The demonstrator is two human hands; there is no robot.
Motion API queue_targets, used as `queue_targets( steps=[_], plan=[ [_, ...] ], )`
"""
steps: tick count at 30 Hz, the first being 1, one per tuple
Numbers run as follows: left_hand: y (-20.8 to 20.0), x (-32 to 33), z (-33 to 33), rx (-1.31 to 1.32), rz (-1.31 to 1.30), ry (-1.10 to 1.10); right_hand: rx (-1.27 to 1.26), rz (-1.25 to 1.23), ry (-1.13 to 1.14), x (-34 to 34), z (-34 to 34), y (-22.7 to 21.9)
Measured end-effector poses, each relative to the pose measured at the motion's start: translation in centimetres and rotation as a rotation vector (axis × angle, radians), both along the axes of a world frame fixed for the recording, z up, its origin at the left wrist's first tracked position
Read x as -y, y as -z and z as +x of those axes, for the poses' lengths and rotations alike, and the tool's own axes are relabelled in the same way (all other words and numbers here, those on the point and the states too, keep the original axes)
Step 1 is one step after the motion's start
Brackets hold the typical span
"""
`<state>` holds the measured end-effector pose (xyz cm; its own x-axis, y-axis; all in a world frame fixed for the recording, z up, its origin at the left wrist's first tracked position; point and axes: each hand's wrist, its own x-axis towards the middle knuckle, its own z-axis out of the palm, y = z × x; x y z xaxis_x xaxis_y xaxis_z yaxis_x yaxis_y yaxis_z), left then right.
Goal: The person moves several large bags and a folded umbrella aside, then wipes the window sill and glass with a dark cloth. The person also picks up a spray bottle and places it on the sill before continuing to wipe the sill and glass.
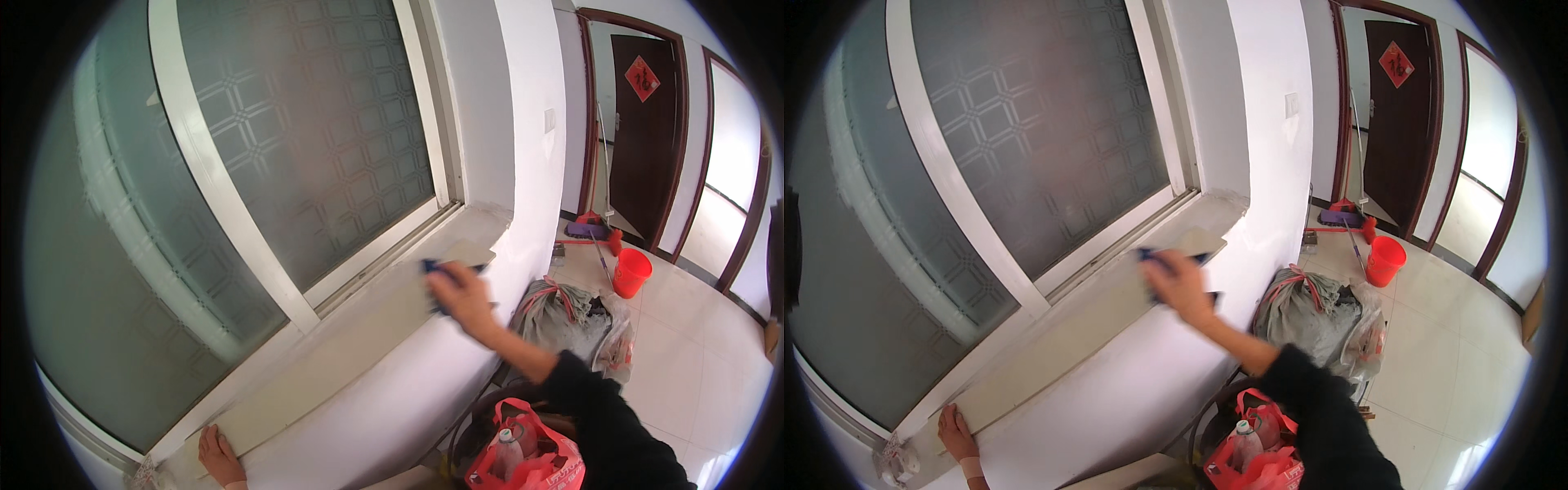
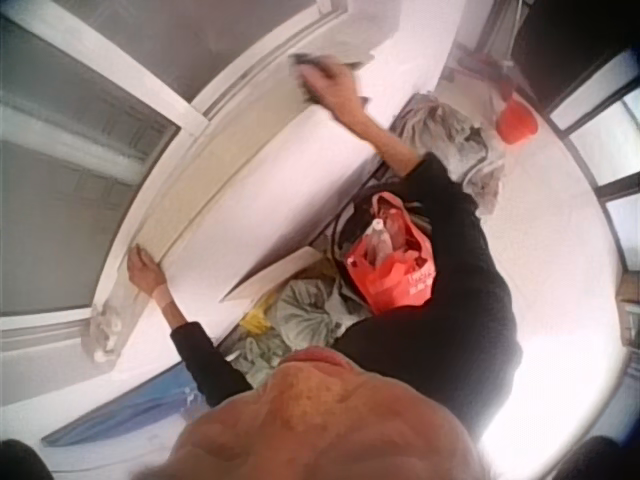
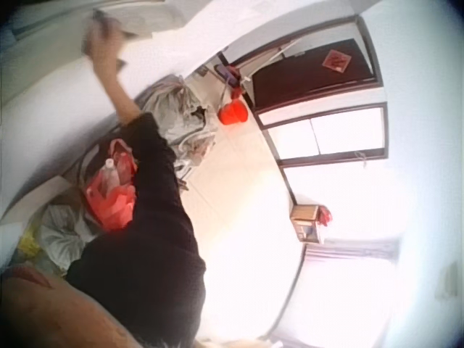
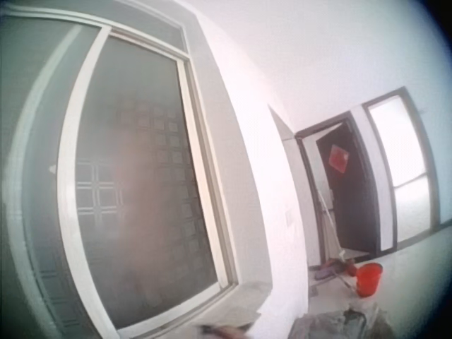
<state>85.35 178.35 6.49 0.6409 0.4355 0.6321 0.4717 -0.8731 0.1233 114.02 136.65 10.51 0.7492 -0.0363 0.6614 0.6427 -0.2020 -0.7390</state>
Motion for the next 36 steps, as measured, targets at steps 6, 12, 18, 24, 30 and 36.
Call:
queue_targets(
  steps=[6,12,18,24,30,36],
  plan=[
    [-0.3,-0.3,0.5,0.025,0.003,0.080,0.460,-0.497,-0.325,-19.8,-10.0,1.6],
    [0.3,-1.1,-0.9,0.050,-0.047,0.038,0.327,-0.655,-0.165,-17.3,-5.7,2.6],
    [0.4,-1.1,-0.3,0.058,-0.019,0.034,0.016,-0.706,0.554,1.8,8.3,3.3],
    [0.3,-1.0,0.0,0.039,-0.015,0.056,-0.143,-0.486,0.580,12.3,6.6,4.5],
    [-0.5,-0.3,-0.5,0.014,0.063,0.048,-0.046,-0.487,0.101,4.3,-2.1,4.3],
    [-0.7,0.1,0.4,0.017,0.036,0.060,-0.078,-0.415,0.058,1.8,-1.2,4.5]
  ],
)
